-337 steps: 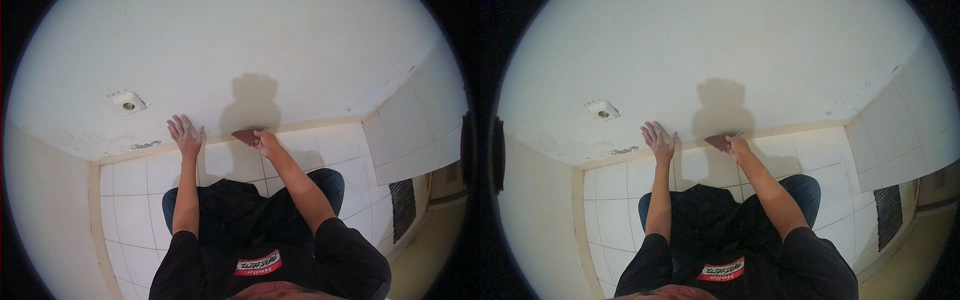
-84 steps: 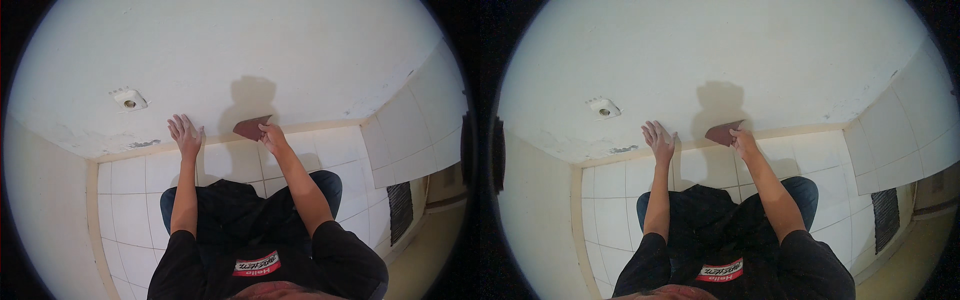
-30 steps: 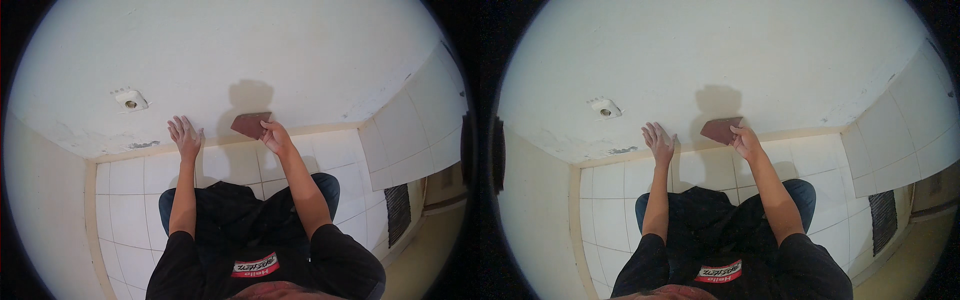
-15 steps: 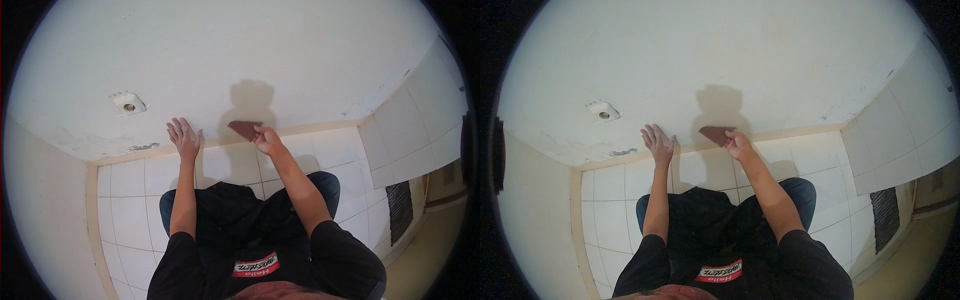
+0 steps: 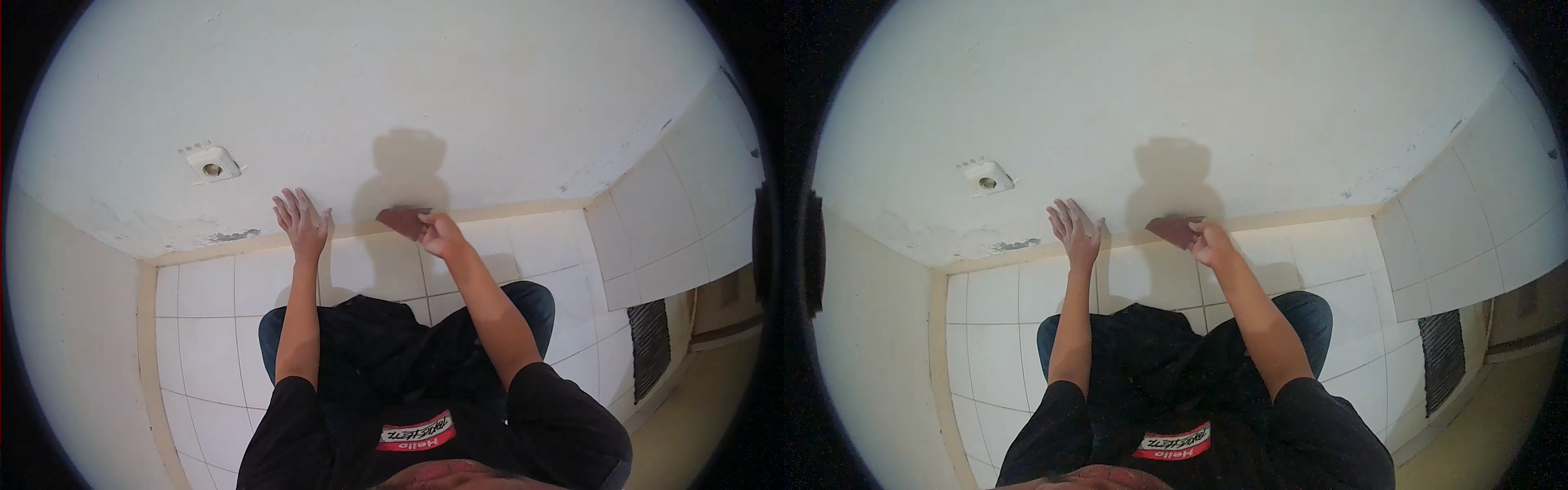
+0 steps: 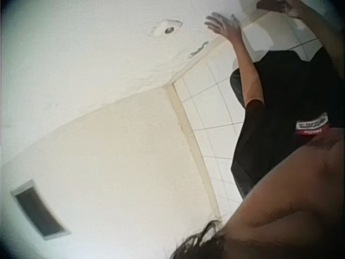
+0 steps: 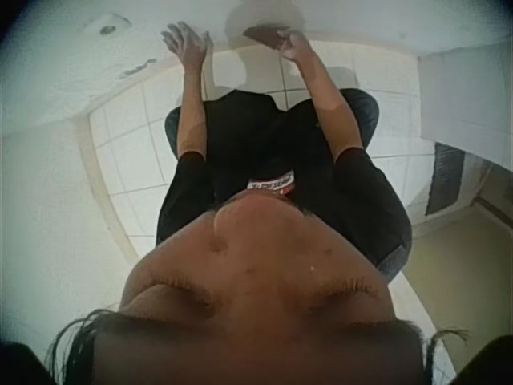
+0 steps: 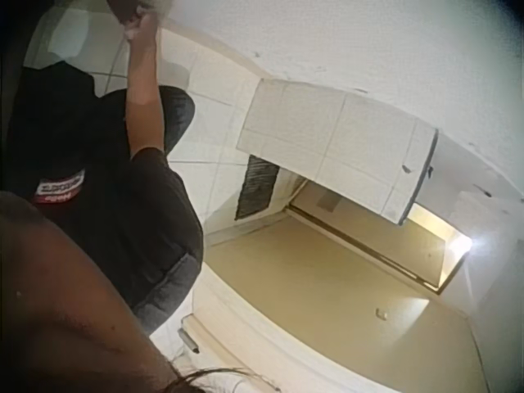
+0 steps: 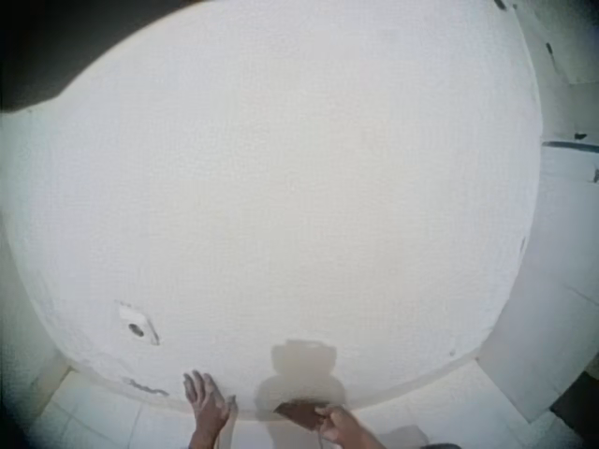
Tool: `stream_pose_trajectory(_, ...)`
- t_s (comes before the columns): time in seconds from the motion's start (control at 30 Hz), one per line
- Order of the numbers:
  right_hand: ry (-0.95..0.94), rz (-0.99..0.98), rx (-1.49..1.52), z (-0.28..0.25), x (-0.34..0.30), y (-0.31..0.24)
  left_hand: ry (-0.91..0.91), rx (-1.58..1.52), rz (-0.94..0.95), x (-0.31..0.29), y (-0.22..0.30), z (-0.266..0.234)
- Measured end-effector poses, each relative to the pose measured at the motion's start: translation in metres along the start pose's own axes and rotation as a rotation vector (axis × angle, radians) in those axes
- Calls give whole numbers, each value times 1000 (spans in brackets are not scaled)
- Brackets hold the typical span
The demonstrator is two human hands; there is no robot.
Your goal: The person sands a wall using sandpaper, switching hands and using folded sandpaper along the wall surface.
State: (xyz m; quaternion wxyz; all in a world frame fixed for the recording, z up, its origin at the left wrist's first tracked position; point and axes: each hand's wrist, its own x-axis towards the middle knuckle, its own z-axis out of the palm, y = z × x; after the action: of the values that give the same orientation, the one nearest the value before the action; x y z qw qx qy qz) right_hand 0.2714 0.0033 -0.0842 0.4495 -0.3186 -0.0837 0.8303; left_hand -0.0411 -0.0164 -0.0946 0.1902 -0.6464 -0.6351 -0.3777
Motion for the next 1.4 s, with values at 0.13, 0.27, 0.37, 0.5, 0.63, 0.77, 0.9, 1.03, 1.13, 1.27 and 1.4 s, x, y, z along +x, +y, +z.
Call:
stream_pose_trajectory(0.13, 123, -44, -44, -6, 24, 20, 16, 11, 21, 4, 5, 0)
stream_pose_trajectory(0.27, 33, -88, 37, 1, 14, 7, 8, -22, -11, 1, 4, -2)
stream_pose_trajectory(0.37, 0, -99, 157, 13, -5, -19, 15, -19, -7, -1, 0, -4)
stream_pose_trajectory(0.5, -71, -79, 212, 10, -26, -57, 8, -7, -9, 0, -2, -7)
stream_pose_trajectory(0.63, 177, -219, 53, -22, -10, -66, 15, -31, 6, 5, 8, -1)
stream_pose_trajectory(0.77, 89, -252, 99, -14, -7, -34, 7, -11, -1, 0, 0, -2)
stream_pose_trajectory(0.9, 100, -107, 113, 16, -7, 15, -6, 22, -2, -3, -7, -3)
stream_pose_trajectory(1.03, 81, -37, 32, -13, 28, 30, -15, 10, -2, 3, 6, 1)
stream_pose_trajectory(1.13, 106, -66, 35, -17, 39, 25, -3, 12, 6, 4, 5, 2)
stream_pose_trajectory(1.27, 2, -70, 121, -7, 34, 29, -15, 24, -16, -2, -1, -3)
stream_pose_trajectory(1.4, 26, -57, 195, -3, 32, 21, 6, -43, -29, 1, 7, -5)
